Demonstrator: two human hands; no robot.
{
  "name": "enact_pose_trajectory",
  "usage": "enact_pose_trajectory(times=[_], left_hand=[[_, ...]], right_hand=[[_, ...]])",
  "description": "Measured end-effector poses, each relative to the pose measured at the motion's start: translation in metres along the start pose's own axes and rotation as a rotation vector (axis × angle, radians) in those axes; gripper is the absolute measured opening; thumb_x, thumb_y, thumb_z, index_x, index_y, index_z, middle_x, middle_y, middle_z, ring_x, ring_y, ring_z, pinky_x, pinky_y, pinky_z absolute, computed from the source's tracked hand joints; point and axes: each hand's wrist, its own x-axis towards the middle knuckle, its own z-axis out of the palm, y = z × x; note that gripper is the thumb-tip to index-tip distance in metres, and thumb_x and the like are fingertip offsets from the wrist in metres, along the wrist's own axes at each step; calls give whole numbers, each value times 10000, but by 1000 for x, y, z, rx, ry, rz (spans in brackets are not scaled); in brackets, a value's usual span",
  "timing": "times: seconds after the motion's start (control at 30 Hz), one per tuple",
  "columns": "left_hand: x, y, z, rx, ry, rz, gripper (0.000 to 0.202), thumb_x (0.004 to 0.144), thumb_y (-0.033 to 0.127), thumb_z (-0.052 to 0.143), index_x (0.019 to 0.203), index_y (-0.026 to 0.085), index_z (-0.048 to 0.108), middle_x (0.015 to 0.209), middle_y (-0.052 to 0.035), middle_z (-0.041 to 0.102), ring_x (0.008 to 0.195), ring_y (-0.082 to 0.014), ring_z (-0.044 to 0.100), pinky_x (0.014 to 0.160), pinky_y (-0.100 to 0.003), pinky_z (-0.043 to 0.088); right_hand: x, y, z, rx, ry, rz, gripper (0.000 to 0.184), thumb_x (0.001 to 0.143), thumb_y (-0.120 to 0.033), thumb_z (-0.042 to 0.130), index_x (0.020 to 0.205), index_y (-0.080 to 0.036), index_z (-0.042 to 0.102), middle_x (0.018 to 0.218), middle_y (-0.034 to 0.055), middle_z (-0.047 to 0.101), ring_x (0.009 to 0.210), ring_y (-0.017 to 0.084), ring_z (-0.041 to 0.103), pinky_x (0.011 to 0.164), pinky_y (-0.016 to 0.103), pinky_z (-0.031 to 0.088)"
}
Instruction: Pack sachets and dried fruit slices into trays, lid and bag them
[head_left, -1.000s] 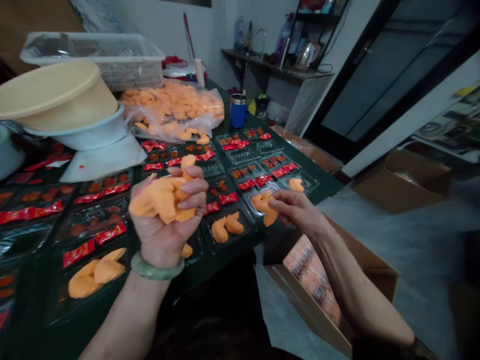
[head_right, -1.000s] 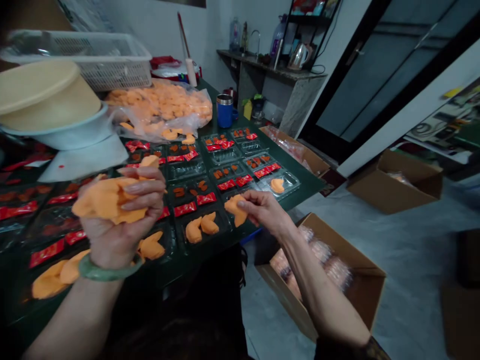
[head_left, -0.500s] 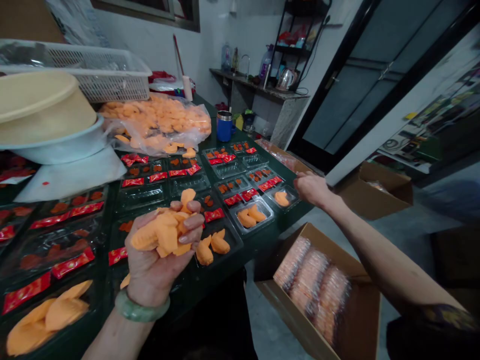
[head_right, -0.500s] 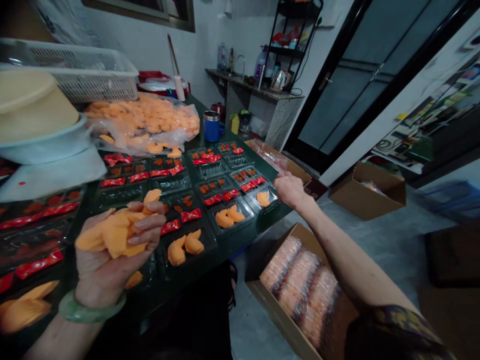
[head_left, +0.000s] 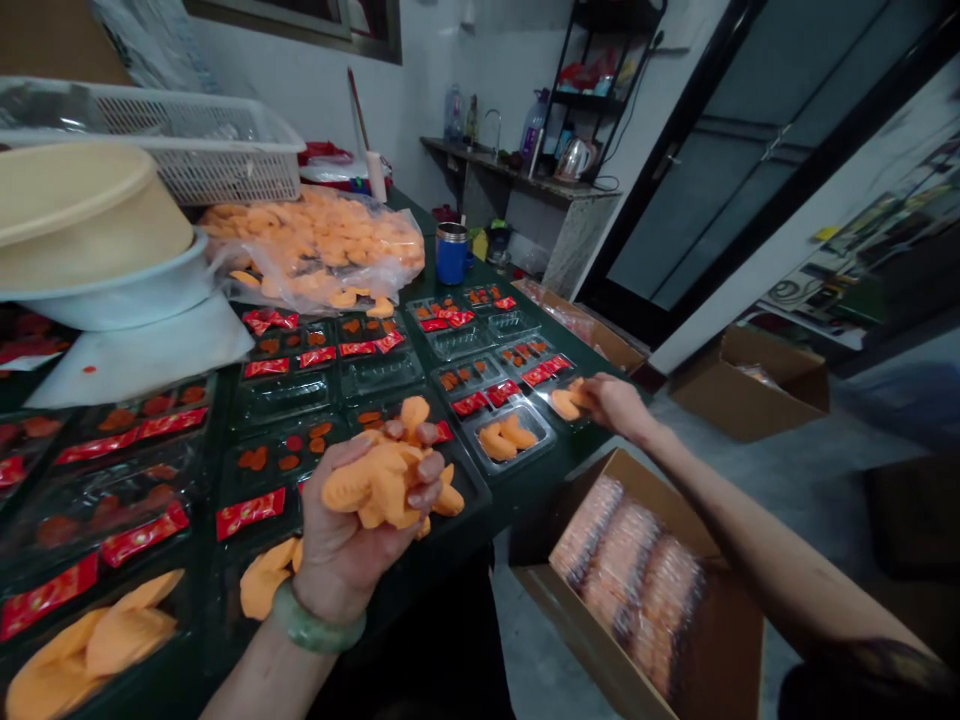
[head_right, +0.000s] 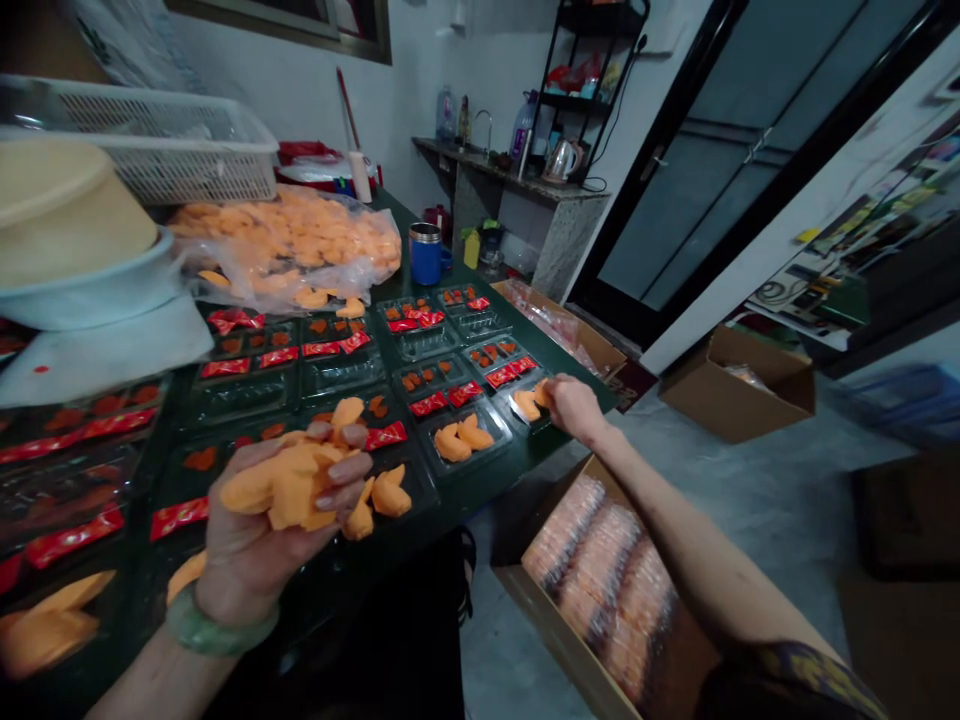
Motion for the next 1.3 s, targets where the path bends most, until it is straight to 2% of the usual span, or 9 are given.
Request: enact_pose_trajectory(times=[0.1, 0.27, 0.43, 0.63, 0.87, 1.0, 1.1, 1.23, 1.3], left_hand=[[0, -7, 0, 63, -20, -34, 115, 674, 215, 522, 770, 153, 532, 877, -82, 550, 624, -152, 526, 472, -214, 376], [-5, -13, 2, 285, -91, -55, 157, 602, 192, 584, 746, 140, 547, 869, -76, 575, 594, -144, 551, 537, -258, 406], [-11, -12, 0, 522, -96, -94, 144, 571, 158, 615, 704, 136, 564, 724, -51, 580, 591, -149, 559, 554, -258, 407], [-12, 3, -13, 288, 169, -140, 250, 544, 187, 650, 772, 152, 555, 860, -72, 639, 575, -173, 600, 525, -255, 421], [-17, 25, -15, 128, 361, -34, 228, 578, 161, 640, 794, 138, 569, 741, -66, 621, 587, -179, 604, 531, -268, 462], [-13, 34, -13, 51, 426, 16, 191, 585, 171, 632, 757, 134, 558, 749, -73, 614, 596, -180, 598, 490, -243, 443], [-8, 38, -15, 34, 423, 56, 191, 594, 182, 622, 766, 129, 560, 742, -67, 603, 570, -169, 585, 463, -235, 429], [-2, 41, -20, 62, 376, 139, 237, 627, 190, 611, 855, 136, 574, 735, -53, 608, 554, -169, 590, 475, -250, 435], [1, 41, -21, 43, 389, 170, 218, 653, 217, 613, 856, 151, 569, 703, -25, 603, 552, -149, 587, 493, -239, 439]], right_hand=[[3, -18, 6, 77, -11, 9, 87, 692, -166, 510, 669, -159, 594, 734, 89, 623, 667, 175, 579, 611, 246, 424], [-1, -102, -25, 332, 10, -2, 352, 879, -352, 343, 1066, -150, 563, 764, 67, 630, 636, 159, 589, 559, 250, 447], [-25, -190, -61, 1194, -649, -214, 294, 828, -468, 490, 800, -177, 528, 648, 3, 584, 528, 112, 549, 480, 223, 420], [26, -162, -54, 1314, -310, 77, 238, 724, -374, 644, 793, -167, 550, 593, -28, 555, 453, 71, 493, 419, 184, 380], [134, -163, 16, 769, -135, 364, 141, 752, -250, 574, 695, -169, 473, 596, 40, 616, 494, 130, 583, 464, 234, 447], [150, -176, 53, 535, -75, 312, 183, 732, -299, 585, 643, -143, 551, 680, 100, 630, 727, 230, 620, 628, 340, 481], [142, -184, 57, 330, -9, 205, 191, 717, -285, 587, 704, -100, 636, 978, 228, 609, 1082, 393, 469, 823, 502, 394], [97, -209, 17, 362, 93, -153, 312, 825, -355, 468, 926, -118, 643, 1012, 189, 585, 974, 323, 516, 788, 452, 410], [61, -227, -12, 714, -149, -355, 319, 856, -437, 432, 996, -196, 588, 776, 72, 605, 708, 202, 560, 640, 333, 447]])
